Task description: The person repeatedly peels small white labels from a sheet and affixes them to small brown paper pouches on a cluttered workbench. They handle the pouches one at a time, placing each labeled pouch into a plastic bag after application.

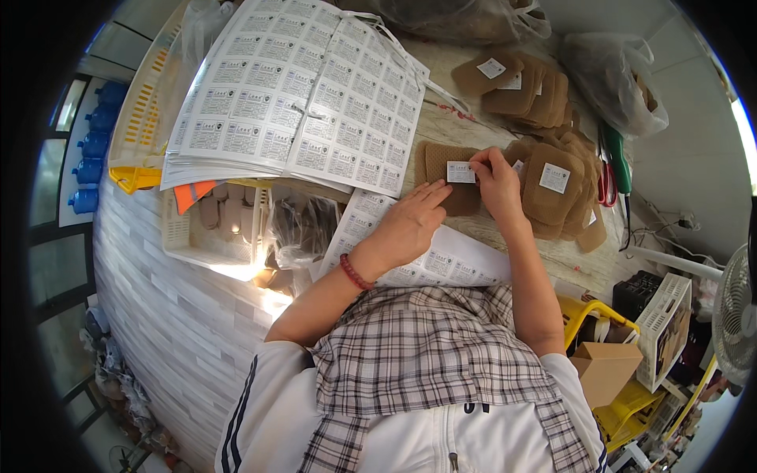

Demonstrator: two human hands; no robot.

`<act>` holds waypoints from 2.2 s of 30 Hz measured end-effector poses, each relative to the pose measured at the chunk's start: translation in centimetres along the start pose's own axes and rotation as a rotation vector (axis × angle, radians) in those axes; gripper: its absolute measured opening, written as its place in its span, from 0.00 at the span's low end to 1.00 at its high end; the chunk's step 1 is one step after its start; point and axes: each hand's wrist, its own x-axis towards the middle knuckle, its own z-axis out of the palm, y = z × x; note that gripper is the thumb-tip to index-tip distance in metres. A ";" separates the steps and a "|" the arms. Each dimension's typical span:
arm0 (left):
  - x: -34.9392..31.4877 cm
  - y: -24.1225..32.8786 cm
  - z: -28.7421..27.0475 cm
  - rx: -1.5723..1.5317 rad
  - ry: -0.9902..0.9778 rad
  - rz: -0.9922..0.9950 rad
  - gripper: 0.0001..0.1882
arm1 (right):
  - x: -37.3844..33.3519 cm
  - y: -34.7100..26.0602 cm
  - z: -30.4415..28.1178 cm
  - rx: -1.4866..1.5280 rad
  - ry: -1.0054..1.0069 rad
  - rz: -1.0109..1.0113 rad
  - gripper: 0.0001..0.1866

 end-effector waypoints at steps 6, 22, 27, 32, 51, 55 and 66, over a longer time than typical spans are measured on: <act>0.1 0.1 0.0 0.002 0.021 0.000 0.07 | 0.1 -0.2 0.1 -0.088 -0.015 0.079 0.05; 0.0 0.2 -0.1 -0.017 0.000 -0.032 0.05 | -0.3 -1.3 0.5 -0.211 0.053 0.025 0.03; 0.1 0.7 -0.5 -0.070 -0.022 -0.090 0.04 | -0.5 -1.4 0.7 -0.241 0.084 -0.053 0.03; 0.1 0.4 -0.1 0.009 0.007 -0.015 0.04 | -0.6 -1.4 0.9 -0.283 0.104 -0.119 0.03; -0.2 0.0 0.8 0.003 0.011 -0.036 0.05 | -0.7 -1.1 2.5 -0.561 0.255 -0.087 0.22; -0.3 -0.3 1.0 -0.003 0.030 -0.009 0.05 | -0.4 -0.8 2.4 -0.550 0.243 -0.034 0.08; -1.2 -0.8 1.4 -0.078 0.048 -0.002 0.04 | -2.6 -5.2 -4.5 -0.317 0.616 -0.278 0.04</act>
